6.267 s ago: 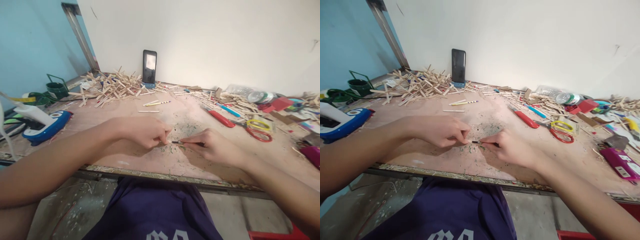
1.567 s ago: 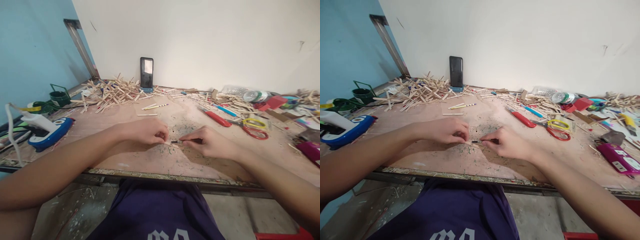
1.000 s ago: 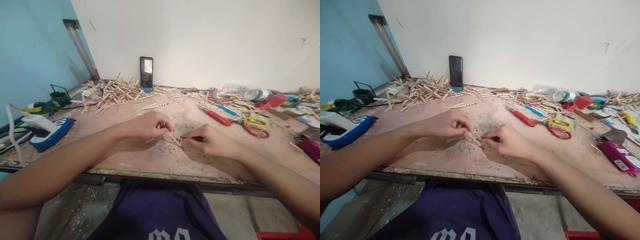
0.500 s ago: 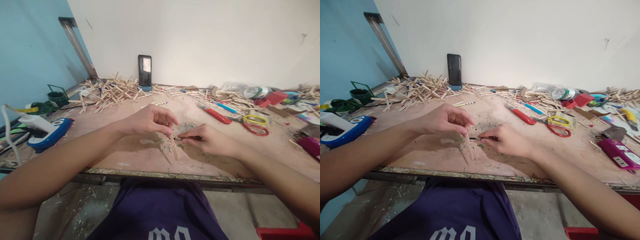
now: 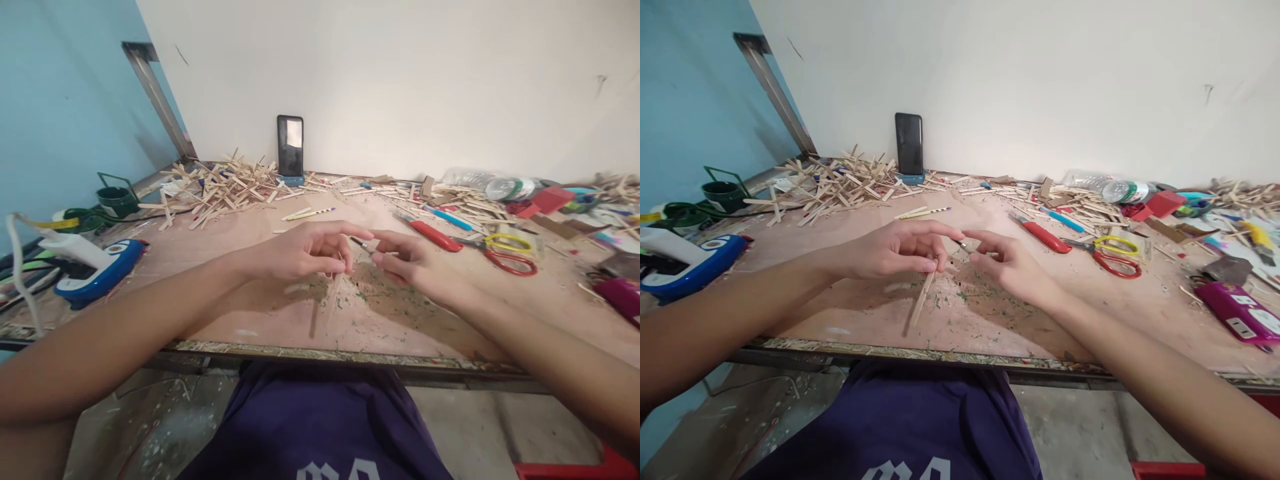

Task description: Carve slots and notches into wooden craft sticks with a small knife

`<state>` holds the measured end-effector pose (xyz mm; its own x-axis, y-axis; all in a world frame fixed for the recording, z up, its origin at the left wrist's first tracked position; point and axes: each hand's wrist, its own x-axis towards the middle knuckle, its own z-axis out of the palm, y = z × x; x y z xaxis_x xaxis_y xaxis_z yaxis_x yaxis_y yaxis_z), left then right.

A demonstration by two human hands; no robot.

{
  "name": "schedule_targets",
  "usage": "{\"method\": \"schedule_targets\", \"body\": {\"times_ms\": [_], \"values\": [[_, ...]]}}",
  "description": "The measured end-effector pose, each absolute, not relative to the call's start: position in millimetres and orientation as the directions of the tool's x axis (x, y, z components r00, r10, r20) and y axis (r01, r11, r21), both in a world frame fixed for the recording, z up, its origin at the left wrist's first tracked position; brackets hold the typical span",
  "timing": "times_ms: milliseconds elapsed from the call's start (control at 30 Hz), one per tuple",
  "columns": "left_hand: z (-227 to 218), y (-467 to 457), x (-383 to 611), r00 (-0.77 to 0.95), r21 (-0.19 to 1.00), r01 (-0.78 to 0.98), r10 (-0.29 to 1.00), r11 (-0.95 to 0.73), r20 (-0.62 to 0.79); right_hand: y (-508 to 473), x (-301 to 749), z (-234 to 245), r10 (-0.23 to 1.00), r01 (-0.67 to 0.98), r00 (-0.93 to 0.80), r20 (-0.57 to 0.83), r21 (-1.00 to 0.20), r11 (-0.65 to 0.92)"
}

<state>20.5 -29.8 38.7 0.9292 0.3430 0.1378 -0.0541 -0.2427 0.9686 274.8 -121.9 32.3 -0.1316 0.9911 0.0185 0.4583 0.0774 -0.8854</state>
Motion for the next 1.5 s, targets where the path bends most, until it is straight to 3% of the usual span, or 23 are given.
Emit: {"method": "schedule_targets", "body": {"times_ms": [133,300,533,800,933,1133,1333,1500], "values": [[32,-30,23,0.909,0.972,-0.046,0.394,-0.231,0.136,-116,275,28,0.999,0.29,0.041,0.012,-0.957,0.0],[22,-33,26,0.895,0.974,-0.093,0.412,-0.205,0.172,-121,267,32,0.971,0.31,-0.145,-0.188,-0.941,-0.136],[17,-45,29,0.9,0.988,-0.097,0.412,-0.121,0.139,-129,254,30,0.93,0.262,-0.298,-0.216,-0.955,-0.138],[21,-45,32,0.873,0.956,-0.044,0.453,-0.291,0.179,-131,251,29,0.901,0.214,-0.338,-0.273,-0.954,-0.209],[25,-44,31,0.875,0.938,0.07,0.472,-0.339,0.105,-129,251,30,0.956,0.148,-0.215,-0.202,-0.974,-0.173],[31,-35,24,0.856,0.757,0.296,0.513,-0.583,0.06,-122,262,30,0.999,0.006,0.014,-0.032,-0.999,-0.032],[30,-33,22,0.82,0.8,0.312,0.571,-0.512,0.046,-117,269,25,0.998,0.073,0.016,-0.053,-0.996,-0.054],[33,-36,24,0.729,0.861,0.255,0.673,-0.44,0.128,-113,273,23,0.997,0.119,-0.002,-0.079,-0.99,-0.078]]}}
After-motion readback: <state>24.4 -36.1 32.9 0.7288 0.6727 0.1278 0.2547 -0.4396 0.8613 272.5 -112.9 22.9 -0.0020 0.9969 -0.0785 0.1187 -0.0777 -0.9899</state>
